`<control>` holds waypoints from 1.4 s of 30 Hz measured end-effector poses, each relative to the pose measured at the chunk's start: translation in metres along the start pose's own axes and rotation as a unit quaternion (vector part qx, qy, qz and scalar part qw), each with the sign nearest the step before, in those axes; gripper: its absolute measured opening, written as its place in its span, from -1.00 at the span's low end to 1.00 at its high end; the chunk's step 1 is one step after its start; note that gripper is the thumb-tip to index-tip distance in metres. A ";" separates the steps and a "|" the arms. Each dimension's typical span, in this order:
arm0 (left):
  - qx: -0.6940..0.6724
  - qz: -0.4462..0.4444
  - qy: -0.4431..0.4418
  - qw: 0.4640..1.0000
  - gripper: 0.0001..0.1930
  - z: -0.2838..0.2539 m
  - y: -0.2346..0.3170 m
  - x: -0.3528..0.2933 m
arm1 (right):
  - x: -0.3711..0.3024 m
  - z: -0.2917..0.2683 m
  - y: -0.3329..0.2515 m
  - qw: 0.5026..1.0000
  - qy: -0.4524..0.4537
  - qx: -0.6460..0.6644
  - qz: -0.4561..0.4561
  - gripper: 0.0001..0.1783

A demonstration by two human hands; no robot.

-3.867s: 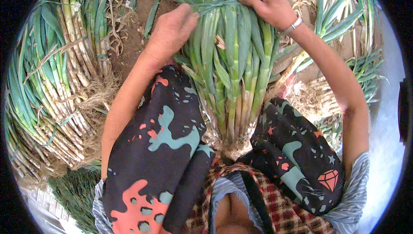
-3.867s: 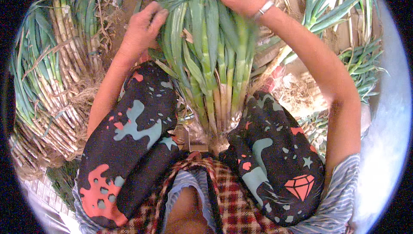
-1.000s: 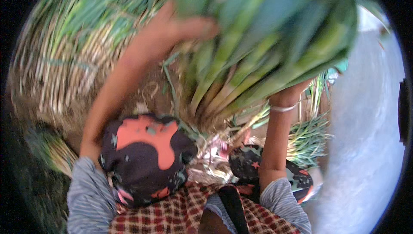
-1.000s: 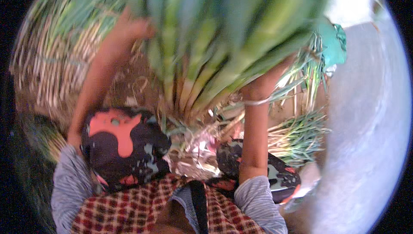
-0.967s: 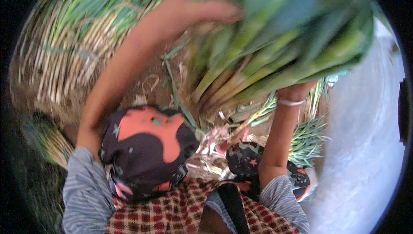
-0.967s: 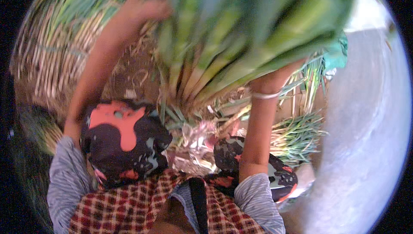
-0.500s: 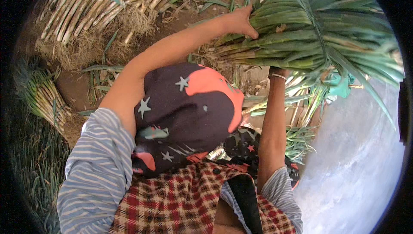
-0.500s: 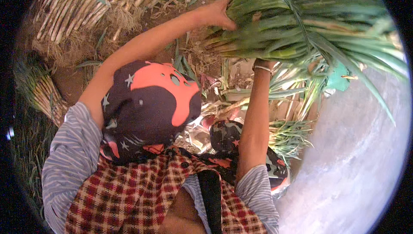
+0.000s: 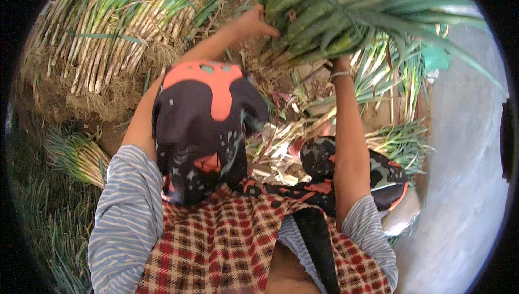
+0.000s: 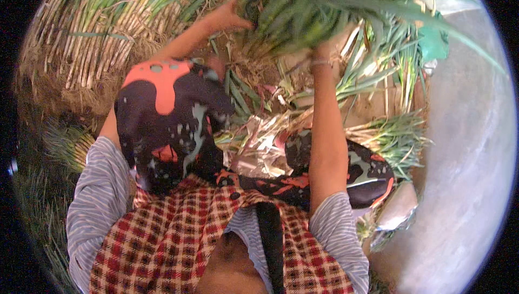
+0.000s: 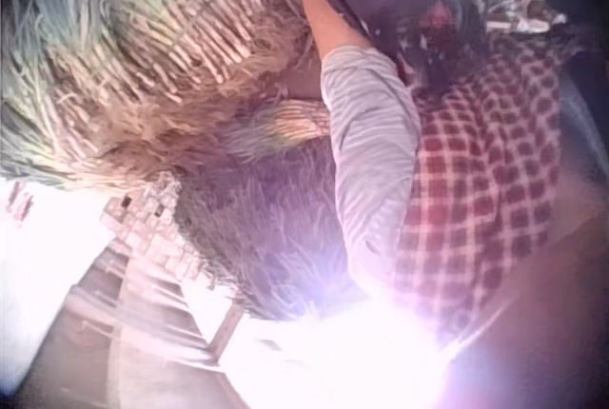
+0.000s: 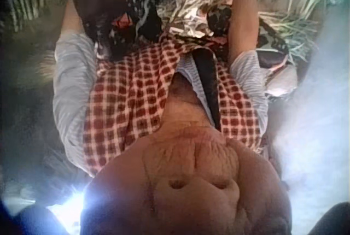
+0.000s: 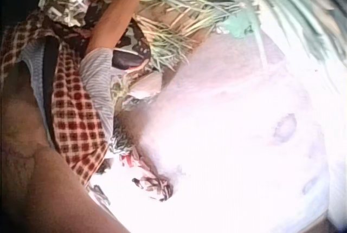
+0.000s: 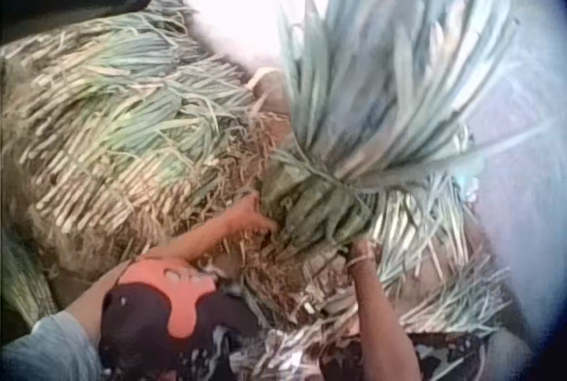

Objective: The person bundles leeks using strips of leaf and a small blade, then moves the finished bundles into a pile.

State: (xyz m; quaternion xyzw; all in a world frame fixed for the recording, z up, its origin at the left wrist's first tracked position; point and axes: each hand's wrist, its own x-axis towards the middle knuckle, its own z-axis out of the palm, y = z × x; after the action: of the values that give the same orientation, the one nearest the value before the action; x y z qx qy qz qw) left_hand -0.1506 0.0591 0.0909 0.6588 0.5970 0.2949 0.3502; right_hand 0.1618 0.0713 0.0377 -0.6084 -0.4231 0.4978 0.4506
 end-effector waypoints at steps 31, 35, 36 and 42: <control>-0.101 -0.017 -0.004 0.995 -0.30 0.001 -0.007 0.008 | -0.016 -0.024 -0.037 0.962 -0.049 0.268 -0.029 -0.30; -0.216 0.109 0.046 0.969 -0.25 0.009 0.001 0.003 | 0.000 0.001 -0.010 0.910 -0.100 0.402 -0.010 -0.36; -0.229 0.043 -0.042 0.972 -0.13 0.007 0.001 0.005 | 0.012 0.001 0.002 0.913 -0.120 0.388 -0.038 -0.36; -0.125 0.158 0.091 0.975 -0.02 0.017 -0.002 0.005 | 0.078 -0.013 0.081 0.909 -0.145 0.386 -0.065 -0.43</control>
State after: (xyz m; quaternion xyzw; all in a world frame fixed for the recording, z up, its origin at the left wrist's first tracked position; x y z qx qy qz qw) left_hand -0.1376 0.0627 0.0798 0.6658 0.4733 0.4777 0.3232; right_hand 0.1919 0.1259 -0.0572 -0.2796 -0.2974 0.6743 0.6154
